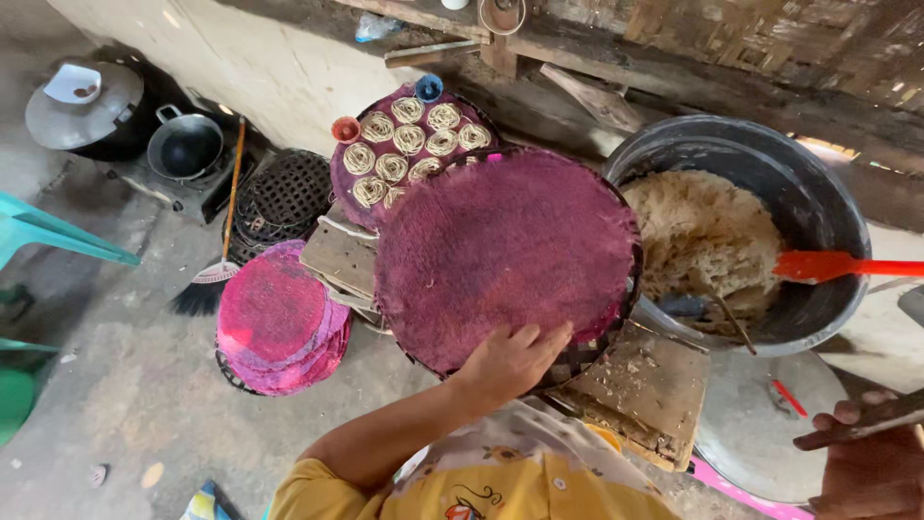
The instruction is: The person presses dough through a hand-operated wooden noodle press, extruding strands into round nests on a cloth-lined tray. They reload dough from a basin, press more nests, and cover finished trays with a cloth, stacking trays of completed noodle nests.
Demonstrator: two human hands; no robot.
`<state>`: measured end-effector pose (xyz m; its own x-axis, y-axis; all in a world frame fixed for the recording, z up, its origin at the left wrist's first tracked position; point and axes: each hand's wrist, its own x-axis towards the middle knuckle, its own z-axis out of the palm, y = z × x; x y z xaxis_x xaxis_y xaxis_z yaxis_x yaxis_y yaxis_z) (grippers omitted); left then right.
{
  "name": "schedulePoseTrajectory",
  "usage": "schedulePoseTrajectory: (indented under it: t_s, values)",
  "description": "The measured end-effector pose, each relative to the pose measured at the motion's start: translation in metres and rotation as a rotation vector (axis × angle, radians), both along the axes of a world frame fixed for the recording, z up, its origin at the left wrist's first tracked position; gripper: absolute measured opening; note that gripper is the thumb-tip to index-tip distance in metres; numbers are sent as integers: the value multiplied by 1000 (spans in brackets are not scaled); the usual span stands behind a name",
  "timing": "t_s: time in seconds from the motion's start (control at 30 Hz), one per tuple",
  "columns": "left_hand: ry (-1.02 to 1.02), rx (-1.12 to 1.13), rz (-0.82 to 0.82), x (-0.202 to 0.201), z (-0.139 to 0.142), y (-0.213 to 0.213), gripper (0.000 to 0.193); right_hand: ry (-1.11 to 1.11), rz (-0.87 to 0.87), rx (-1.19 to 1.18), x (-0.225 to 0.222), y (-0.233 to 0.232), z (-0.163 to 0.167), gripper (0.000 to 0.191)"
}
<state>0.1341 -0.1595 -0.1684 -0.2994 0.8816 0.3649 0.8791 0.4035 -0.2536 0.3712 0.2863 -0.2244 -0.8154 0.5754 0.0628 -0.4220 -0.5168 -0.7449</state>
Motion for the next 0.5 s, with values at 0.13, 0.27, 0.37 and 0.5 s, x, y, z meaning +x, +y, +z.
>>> schedulePoseTrajectory:
  t_s: [0.13, 0.27, 0.37, 0.5]
  values:
    - [-42, 14, -75, 10, -17, 0, 54, 12, 24, 2, -1, -13, 5, 41]
    - [-100, 52, -123, 15, -35, 7, 52, -86, -39, 250, 2, -54, 34, 61]
    - [-151, 42, -187, 17, -45, 10, 53, -70, -30, 313, -5, -86, 57, 74]
    - [-211, 22, -267, 18, -51, 10, 46, -23, 25, 287, -14, -110, 72, 74]
